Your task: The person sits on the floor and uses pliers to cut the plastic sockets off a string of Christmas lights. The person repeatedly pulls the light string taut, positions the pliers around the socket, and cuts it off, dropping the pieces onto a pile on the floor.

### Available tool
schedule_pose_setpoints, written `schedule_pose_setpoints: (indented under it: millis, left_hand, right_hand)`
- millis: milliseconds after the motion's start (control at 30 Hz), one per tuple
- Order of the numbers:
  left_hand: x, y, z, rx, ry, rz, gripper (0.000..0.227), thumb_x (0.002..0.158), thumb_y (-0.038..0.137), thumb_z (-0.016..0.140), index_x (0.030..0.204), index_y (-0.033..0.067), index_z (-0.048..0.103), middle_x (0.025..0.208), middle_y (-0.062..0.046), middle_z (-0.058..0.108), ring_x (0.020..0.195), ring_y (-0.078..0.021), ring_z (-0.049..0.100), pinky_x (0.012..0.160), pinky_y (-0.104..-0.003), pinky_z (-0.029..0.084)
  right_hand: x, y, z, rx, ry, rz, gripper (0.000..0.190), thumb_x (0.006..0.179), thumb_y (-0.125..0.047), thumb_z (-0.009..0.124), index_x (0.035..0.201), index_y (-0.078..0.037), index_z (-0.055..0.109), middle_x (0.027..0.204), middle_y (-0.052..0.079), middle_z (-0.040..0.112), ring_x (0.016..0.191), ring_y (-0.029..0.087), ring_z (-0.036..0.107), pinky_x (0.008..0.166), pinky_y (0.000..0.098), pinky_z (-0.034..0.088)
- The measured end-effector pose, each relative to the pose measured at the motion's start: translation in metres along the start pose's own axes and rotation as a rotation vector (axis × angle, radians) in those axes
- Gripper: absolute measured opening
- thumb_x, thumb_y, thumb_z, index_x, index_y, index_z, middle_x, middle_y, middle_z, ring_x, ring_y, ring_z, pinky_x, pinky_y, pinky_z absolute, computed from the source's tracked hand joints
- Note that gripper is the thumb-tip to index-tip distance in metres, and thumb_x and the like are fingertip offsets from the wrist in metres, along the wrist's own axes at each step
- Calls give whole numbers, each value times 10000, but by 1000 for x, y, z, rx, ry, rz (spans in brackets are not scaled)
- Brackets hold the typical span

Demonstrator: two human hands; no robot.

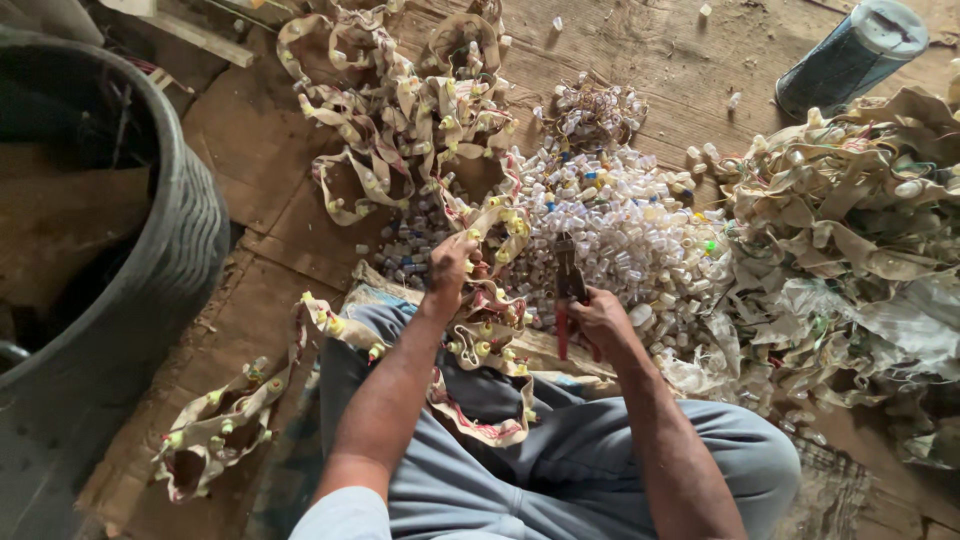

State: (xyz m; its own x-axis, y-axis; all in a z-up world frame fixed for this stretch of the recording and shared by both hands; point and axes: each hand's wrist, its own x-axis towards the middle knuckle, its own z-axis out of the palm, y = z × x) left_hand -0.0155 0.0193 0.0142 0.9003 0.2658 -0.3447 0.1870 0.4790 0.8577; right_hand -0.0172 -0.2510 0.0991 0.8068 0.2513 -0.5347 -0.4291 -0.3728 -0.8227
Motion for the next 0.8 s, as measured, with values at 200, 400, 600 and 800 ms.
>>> schedule_pose_setpoints:
  millis: [200,400,600,800]
  left_hand:
    - [3,12,2,192,-40,-68,335,938,241,528,1095,0,699,988,-120,743,863,-211,692,778,-387,570]
    - [-30,0,19,-109,-163,-105,292,957,172,520,1106,-44,648,935,-174,740,797,-265,721,698,-398,553]
    - [-41,-29,29,68,-294,72,298,944,82,560,1157,-59,714,999,-104,759,891,-199,710,816,-316,576]
    - [-35,-49,33,126,-346,170,382,934,145,632,1273,-22,686,1072,-33,751,973,-126,670,873,-255,529]
  right_hand:
    - [10,17,-17,-305,56,63,148,892,-179,661,914,-59,744,641,84,669,488,157,581,445,333,433]
    - [22,43,-17,-456,-49,25,314,886,-254,722,911,56,769,690,112,675,568,175,595,527,352,456]
    - [33,20,17,-195,266,-493,319,911,-225,731,1178,-52,706,1002,75,769,875,110,724,757,268,572]
    - [48,19,59,-194,363,-663,260,940,-51,653,1182,-2,735,965,81,786,853,122,727,758,261,590]
